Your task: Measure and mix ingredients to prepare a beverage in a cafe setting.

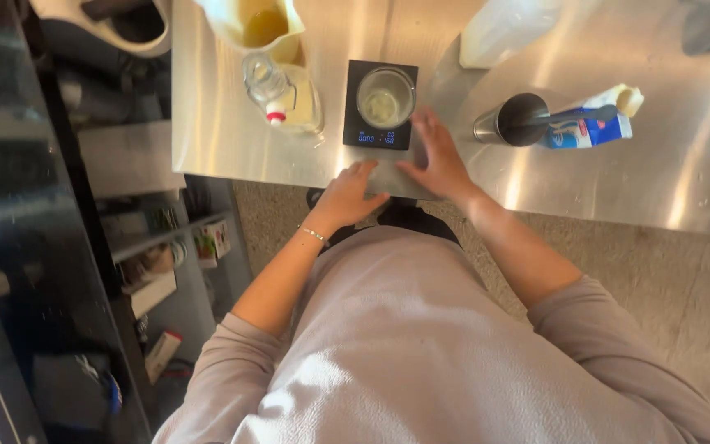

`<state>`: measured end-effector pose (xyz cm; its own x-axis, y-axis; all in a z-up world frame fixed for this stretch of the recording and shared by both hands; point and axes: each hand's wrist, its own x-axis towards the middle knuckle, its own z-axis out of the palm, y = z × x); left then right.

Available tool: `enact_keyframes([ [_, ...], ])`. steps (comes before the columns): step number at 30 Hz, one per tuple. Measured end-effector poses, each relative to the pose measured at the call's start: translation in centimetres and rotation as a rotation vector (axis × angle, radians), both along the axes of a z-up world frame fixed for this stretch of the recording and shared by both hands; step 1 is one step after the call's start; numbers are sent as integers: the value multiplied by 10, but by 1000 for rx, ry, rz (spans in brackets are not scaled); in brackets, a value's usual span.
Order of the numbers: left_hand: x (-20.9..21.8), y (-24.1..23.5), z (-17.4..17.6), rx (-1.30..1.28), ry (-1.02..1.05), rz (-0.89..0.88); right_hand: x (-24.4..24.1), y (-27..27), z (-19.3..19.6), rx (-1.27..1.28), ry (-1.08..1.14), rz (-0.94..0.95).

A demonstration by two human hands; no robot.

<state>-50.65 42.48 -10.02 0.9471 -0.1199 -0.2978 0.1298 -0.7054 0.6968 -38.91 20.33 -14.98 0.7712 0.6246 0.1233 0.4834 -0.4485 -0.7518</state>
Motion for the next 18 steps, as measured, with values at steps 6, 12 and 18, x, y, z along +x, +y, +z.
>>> enact_keyframes([
  [6,11,25,14,47,82,-170,-45,0,-9,-403,-71,10],
  [12,17,39,13,-48,32,-212,-37,7,0,150,190,-319],
  [18,36,17,78,-418,21,-110,74,-19,21,741,18,-727],
])
